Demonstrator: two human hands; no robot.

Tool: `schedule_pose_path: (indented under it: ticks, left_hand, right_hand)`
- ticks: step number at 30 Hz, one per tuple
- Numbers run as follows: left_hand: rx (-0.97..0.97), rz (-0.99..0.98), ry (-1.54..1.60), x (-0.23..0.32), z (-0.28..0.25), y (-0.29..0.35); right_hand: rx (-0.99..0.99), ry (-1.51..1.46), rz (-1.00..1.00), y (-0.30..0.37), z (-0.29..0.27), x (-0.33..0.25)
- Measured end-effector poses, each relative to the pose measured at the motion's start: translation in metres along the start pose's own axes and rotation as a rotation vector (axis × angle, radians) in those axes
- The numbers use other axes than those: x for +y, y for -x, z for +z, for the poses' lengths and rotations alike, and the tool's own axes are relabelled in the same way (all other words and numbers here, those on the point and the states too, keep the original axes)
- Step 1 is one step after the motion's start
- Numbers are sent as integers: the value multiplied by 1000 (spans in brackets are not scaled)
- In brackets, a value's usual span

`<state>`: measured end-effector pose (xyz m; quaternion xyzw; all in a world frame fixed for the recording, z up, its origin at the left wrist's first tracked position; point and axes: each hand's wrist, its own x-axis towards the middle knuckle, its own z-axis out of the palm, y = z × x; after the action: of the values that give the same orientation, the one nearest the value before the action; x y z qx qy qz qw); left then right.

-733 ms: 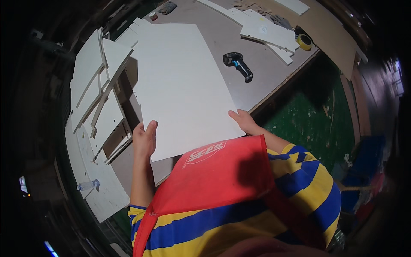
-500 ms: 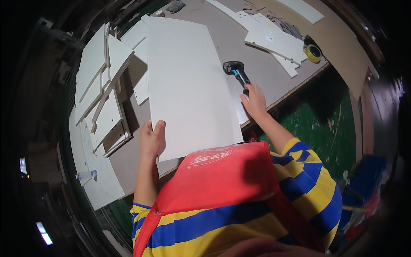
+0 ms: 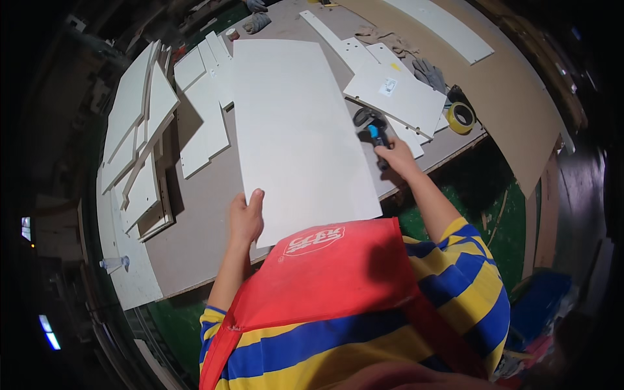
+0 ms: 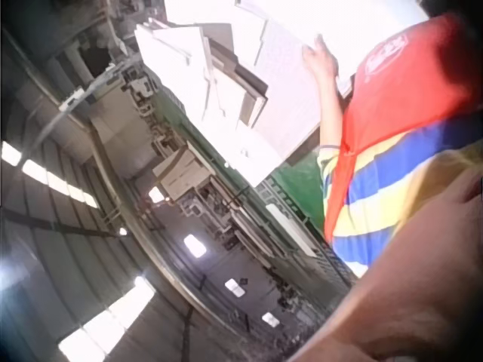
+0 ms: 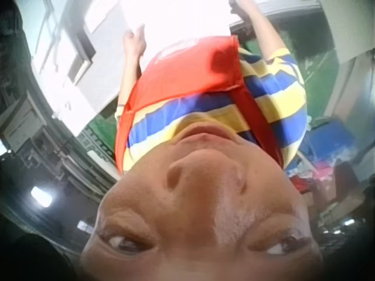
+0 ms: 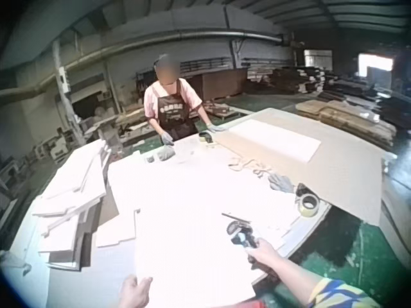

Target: The person tapes a cardboard box, prints a label, and then assembles white flat-pack furniture panels on a workbench. They use a tape dispenser, a computer, and a power drill to join the panels together.

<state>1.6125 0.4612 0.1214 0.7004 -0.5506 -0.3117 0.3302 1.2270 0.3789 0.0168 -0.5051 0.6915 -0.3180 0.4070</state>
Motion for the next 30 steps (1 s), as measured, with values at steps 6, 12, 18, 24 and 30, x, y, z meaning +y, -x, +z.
schedule_pose_path:
  ticks: [6, 12, 18, 24, 30]
  left_hand:
    - [18, -56, 31, -49, 71, -19]
    - [-103, -166, 93, -55, 122, -27]
    - [-191, -166, -23, -62, 147, -60]
    - [-248, -160, -313, -53, 146, -122]
    - [-199, 7, -395, 6, 49, -153]
  right_hand:
    - [392, 31, -175, -29, -57, -1]
    - [493, 253, -289, -95, -78, 40]
    - [555, 315, -235, -122, -76, 43]
    - [548, 312, -285, -147, -77, 58]
    - [431, 393, -224, -139, -80, 53]
